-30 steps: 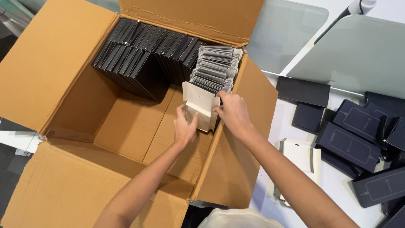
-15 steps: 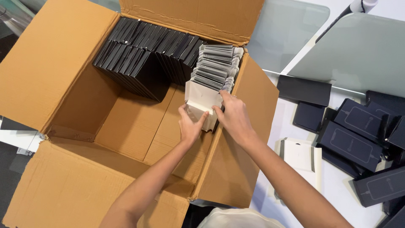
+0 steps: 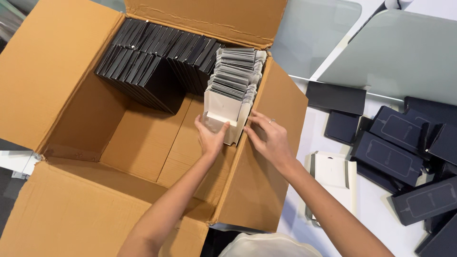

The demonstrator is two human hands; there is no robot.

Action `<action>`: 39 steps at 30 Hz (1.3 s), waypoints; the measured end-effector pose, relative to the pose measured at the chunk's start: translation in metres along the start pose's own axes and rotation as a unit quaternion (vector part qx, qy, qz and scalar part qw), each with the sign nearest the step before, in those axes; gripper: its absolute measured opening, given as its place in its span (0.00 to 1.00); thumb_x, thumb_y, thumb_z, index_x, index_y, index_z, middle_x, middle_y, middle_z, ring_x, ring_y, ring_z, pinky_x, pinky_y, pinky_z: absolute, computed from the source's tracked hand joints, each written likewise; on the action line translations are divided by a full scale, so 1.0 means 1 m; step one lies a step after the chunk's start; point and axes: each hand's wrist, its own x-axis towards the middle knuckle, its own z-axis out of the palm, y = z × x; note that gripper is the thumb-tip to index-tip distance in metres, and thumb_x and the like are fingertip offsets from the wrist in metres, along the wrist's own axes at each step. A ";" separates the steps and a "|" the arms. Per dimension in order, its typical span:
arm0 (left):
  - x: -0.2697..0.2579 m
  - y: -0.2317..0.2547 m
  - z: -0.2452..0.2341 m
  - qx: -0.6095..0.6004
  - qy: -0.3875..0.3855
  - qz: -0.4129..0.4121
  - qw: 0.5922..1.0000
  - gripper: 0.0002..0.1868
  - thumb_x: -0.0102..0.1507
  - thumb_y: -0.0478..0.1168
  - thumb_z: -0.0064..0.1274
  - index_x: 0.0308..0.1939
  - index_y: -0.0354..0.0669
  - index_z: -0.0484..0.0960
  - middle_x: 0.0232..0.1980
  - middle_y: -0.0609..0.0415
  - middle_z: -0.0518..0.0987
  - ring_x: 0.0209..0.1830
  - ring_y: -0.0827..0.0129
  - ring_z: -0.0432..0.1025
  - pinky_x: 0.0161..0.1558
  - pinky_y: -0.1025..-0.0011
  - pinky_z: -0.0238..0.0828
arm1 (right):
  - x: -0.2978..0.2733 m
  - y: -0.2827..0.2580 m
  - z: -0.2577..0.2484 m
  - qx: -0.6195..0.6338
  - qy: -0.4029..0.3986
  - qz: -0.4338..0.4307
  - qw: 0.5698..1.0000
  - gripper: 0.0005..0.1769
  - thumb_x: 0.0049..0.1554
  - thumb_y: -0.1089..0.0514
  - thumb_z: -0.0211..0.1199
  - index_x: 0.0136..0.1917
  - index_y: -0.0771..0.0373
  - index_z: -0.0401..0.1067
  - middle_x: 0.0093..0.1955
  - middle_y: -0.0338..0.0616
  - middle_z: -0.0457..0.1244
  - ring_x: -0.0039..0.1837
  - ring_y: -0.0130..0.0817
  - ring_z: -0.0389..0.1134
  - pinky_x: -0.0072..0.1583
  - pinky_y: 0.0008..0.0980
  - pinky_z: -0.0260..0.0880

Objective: The person repeatedly picks up stacks of white and black rectangular boxes from a table and places them into a large cardboard shipping box. The person arranges the boxes vertically inside the larger container, filling the available space.

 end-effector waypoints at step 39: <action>-0.289 0.010 0.169 0.114 -0.242 0.066 0.961 0.12 0.51 0.33 0.62 0.38 0.31 0.87 0.32 0.42 0.84 0.31 0.55 0.79 0.39 0.63 0.77 | -0.331 0.173 -0.185 -0.071 0.035 0.470 0.879 0.18 0.51 0.58 0.74 0.52 0.69 0.80 0.41 0.49 0.73 0.43 0.33 0.75 0.49 0.30 0.77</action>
